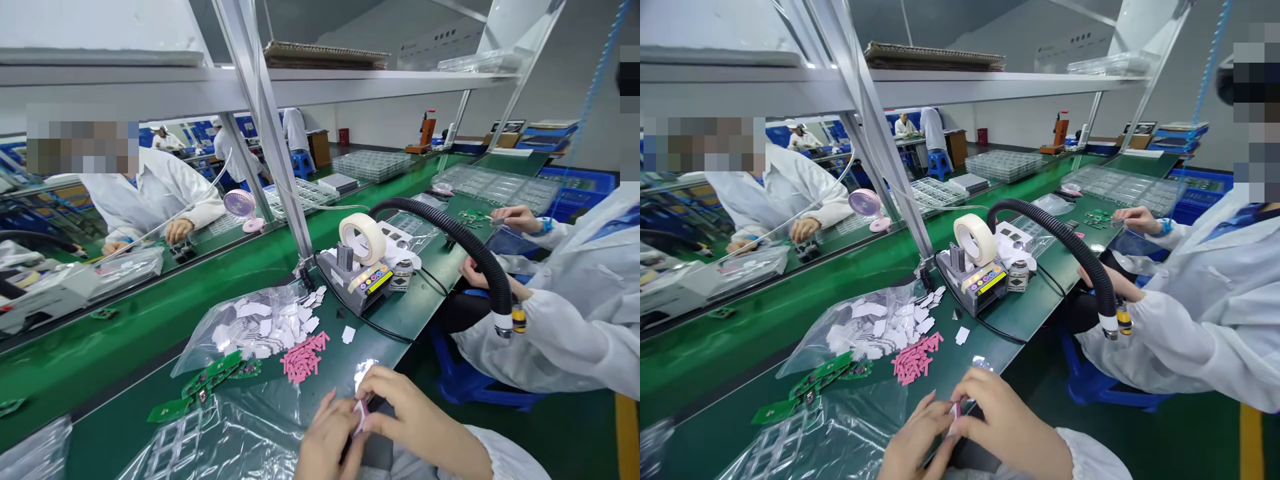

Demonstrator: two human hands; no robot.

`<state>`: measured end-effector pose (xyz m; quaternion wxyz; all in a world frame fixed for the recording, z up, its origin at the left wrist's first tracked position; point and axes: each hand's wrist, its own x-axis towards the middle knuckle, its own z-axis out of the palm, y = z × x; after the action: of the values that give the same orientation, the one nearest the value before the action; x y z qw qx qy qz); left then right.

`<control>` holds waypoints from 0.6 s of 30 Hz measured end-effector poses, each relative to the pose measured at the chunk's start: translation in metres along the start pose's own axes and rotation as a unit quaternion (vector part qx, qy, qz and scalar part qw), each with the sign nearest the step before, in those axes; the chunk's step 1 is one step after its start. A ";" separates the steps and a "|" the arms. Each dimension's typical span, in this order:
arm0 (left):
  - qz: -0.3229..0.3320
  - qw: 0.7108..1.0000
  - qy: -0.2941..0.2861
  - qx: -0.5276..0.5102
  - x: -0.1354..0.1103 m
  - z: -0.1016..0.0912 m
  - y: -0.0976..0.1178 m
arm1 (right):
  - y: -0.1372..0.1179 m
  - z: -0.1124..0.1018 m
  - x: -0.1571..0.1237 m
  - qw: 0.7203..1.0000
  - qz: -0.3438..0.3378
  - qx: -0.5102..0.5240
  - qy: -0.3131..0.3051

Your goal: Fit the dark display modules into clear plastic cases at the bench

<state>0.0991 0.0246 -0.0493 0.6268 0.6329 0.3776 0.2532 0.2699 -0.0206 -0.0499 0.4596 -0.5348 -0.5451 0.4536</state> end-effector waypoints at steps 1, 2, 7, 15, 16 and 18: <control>-0.011 0.999 0.015 -0.031 0.000 -0.002 -0.003 | 0.007 -0.003 0.005 0.999 0.012 0.039 0.023; -0.031 0.997 0.028 -0.065 0.000 -0.005 -0.006 | 0.016 -0.008 0.011 0.996 0.025 0.067 0.053; -0.151 0.940 0.024 -0.305 0.002 -0.009 -0.003 | 0.061 -0.053 0.062 0.944 0.132 0.169 0.251; -0.175 0.835 0.038 -0.520 -0.004 -0.001 0.014 | 0.060 -0.064 0.096 0.912 0.145 0.222 0.313; -0.171 0.828 0.038 -0.533 -0.005 -0.001 0.015 | 0.053 -0.055 0.087 0.918 0.132 0.220 0.303; -0.162 0.816 0.041 -0.553 -0.009 -0.001 0.016 | 0.034 -0.035 0.059 0.935 0.100 0.215 0.263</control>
<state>0.0956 0.0198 -0.0321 0.8872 0.0986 0.2962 0.3397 0.3101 0.0394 -0.0765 0.6432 -0.5749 -0.2378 0.4464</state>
